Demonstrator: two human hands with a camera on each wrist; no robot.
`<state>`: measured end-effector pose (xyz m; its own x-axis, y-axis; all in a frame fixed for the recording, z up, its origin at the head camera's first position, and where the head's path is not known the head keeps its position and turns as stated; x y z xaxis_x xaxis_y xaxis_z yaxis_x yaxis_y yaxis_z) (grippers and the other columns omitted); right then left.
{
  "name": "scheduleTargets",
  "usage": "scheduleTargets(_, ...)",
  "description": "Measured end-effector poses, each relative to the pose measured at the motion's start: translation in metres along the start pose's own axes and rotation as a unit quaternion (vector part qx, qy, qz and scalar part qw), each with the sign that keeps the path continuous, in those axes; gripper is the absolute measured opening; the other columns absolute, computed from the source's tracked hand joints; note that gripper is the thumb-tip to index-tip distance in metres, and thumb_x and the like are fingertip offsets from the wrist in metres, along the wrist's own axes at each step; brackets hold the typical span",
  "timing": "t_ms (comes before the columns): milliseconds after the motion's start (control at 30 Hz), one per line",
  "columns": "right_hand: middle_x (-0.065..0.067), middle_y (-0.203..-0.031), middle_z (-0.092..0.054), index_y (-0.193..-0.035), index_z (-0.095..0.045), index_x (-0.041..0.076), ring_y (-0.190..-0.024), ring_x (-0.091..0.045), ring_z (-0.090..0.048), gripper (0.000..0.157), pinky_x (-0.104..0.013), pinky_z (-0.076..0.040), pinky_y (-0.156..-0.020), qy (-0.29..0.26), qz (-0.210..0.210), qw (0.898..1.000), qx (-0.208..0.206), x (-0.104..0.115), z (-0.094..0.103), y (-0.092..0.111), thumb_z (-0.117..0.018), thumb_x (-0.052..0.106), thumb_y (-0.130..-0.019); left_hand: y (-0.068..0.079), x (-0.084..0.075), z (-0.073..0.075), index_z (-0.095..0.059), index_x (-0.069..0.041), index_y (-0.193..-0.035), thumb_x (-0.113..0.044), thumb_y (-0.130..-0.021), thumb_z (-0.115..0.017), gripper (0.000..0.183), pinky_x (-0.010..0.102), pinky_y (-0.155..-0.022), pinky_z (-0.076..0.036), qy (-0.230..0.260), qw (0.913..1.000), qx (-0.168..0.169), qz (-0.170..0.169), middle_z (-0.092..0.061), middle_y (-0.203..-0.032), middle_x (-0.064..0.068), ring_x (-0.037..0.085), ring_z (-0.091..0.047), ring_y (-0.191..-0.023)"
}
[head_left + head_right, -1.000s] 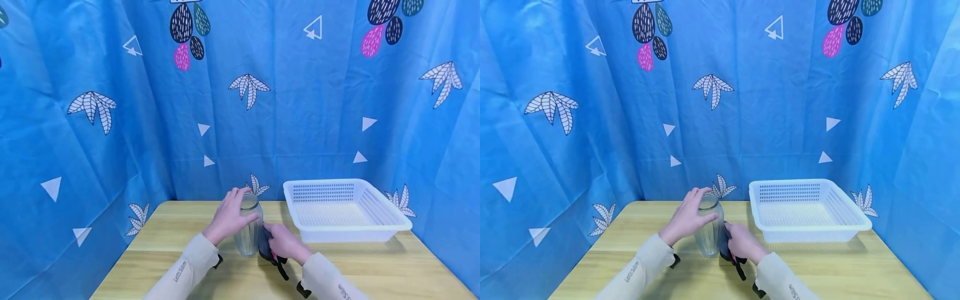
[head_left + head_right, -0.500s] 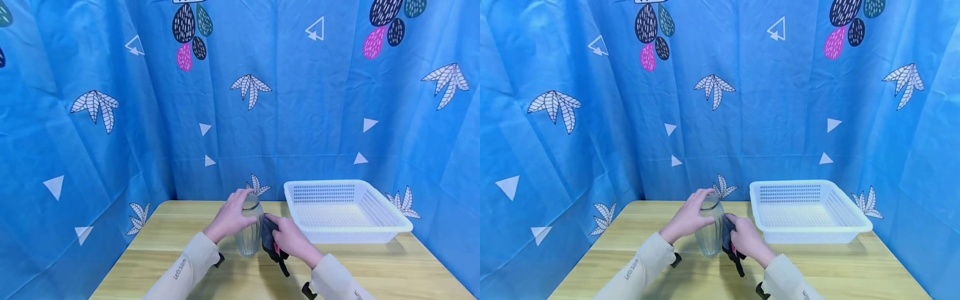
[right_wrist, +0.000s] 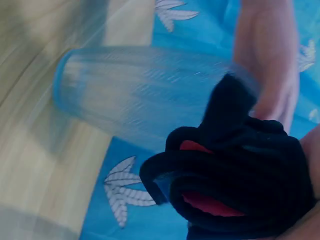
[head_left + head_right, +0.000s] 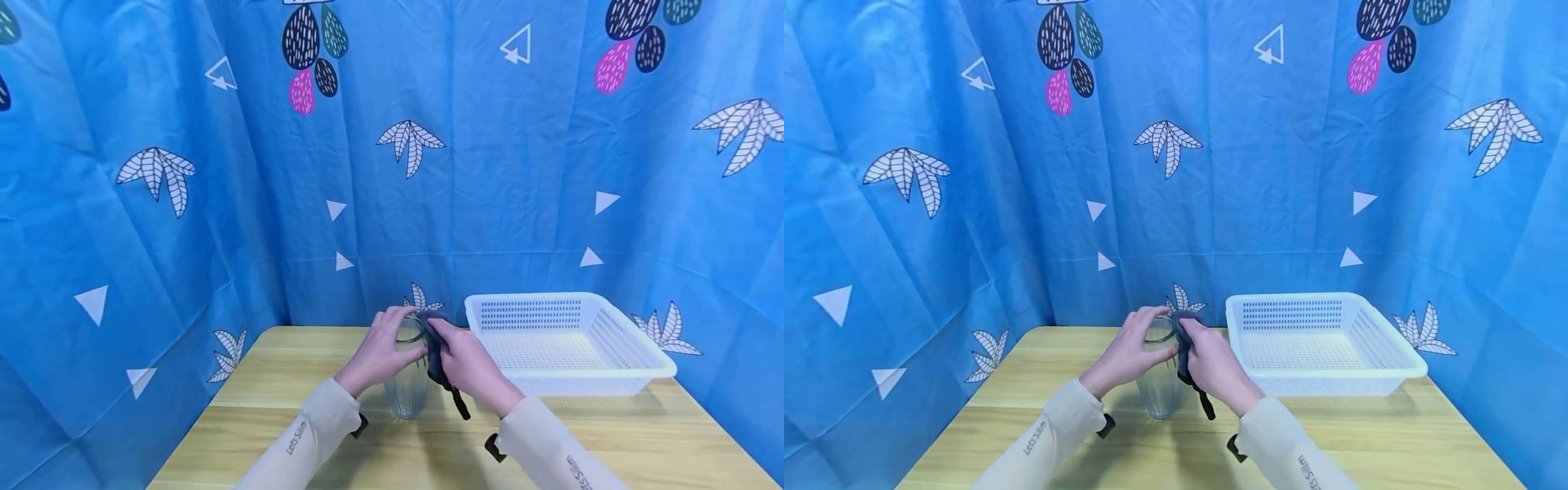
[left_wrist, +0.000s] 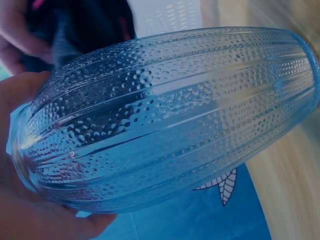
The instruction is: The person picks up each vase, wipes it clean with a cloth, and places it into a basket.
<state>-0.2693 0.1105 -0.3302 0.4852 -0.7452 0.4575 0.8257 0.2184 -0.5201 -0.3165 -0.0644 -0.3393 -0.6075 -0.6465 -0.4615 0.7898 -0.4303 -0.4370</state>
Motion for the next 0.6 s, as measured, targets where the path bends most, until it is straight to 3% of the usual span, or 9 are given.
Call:
scheduleTargets(67, -0.012, -0.113, -0.064, -0.129, -0.053, 0.007, -0.092, -0.02, -0.064, 0.043, -0.034, -0.051, -0.077, 0.001, -0.011, 1.0, 0.019, -0.006, -0.007, -0.001, -0.051, -0.002, -0.086, 0.001, 0.001, -0.001, -0.037, -0.028, -0.139, -0.047, -0.077, -0.069, 0.072, 0.042, -0.094, -0.041, 0.014, 0.9999, 0.003, 0.009, -0.038, -0.129, -0.004, 0.018, -0.038, -0.117)
scheduleTargets(133, -0.015, -0.103, -0.066, -0.131, -0.05, 0.006, -0.074, -0.018, -0.066, 0.045, -0.032, -0.053, -0.061, -0.025, -0.034, 0.998, 0.052, -0.012, -0.015, 0.0, -0.049, -0.003, -0.087, 0.001, 0.002, -0.001, -0.036, -0.029, -0.139, -0.046, -0.077, -0.07, 0.072, 0.041, -0.093, -0.042, 0.025, 0.9995, 0.006, 0.018, -0.036, -0.124, -0.003, 0.017, -0.039, -0.115)
scheduleTargets(233, -0.014, -0.084, -0.066, -0.133, -0.048, 0.009, -0.049, -0.013, -0.059, 0.05, -0.028, -0.046, -0.045, -0.047, -0.069, 0.991, 0.101, -0.022, -0.025, 0.003, -0.047, -0.005, -0.085, 0.002, 0.002, 0.0, -0.036, -0.032, -0.138, -0.046, -0.077, -0.07, 0.072, 0.038, -0.09, -0.043, 0.031, 0.9992, 0.007, 0.025, -0.037, -0.118, -0.005, 0.015, -0.042, -0.11)
scheduleTargets(333, -0.012, -0.081, -0.065, -0.134, -0.048, 0.01, -0.048, -0.009, -0.055, 0.055, -0.027, -0.046, -0.049, -0.033, -0.074, 0.986, 0.146, -0.03, -0.035, 0.008, -0.046, -0.005, -0.082, 0.002, 0.0, 0.001, -0.038, -0.033, -0.136, -0.049, -0.074, -0.071, 0.072, 0.039, -0.09, -0.042, 0.007, 0.9998, -0.004, 0.02, -0.041, -0.119, -0.006, 0.016, -0.043, -0.111)
scheduleTargets(467, -0.01, -0.083, -0.066, -0.128, -0.053, 0.003, -0.057, -0.009, -0.055, 0.054, -0.025, -0.045, -0.06, -0.02, -0.042, 0.981, 0.19, -0.038, -0.046, 0.017, -0.047, -0.008, -0.075, 0.002, -0.002, 0.005, -0.04, -0.034, -0.134, -0.052, -0.072, -0.072, 0.072, 0.045, -0.094, -0.037, -0.025, 0.9994, -0.016, 0.017, -0.046, -0.127, -0.008, 0.018, -0.041, -0.118)
scheduleTargets(600, -0.009, -0.083, -0.065, -0.12, -0.058, 0.002, -0.063, -0.012, -0.056, 0.049, -0.026, -0.044, -0.062, -0.029, -0.031, 0.98, 0.196, -0.042, -0.05, 0.021, -0.046, -0.009, -0.074, 0.002, -0.003, 0.007, -0.04, -0.036, -0.134, -0.048, -0.073, -0.072, 0.07, 0.047, -0.099, -0.035, -0.004, 0.9997, 0.001, 0.026, -0.043, -0.135, -0.01, 0.018, -0.038, -0.125)
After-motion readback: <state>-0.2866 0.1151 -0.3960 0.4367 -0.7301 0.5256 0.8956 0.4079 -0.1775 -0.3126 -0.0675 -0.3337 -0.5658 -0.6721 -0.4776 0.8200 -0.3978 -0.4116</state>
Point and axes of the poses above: each hand's wrist, its own y-axis away from the middle knuckle, its own z-axis out of the back of the hand, x = y × z, the point moved 1 cm from there along -y, towards the middle knuckle
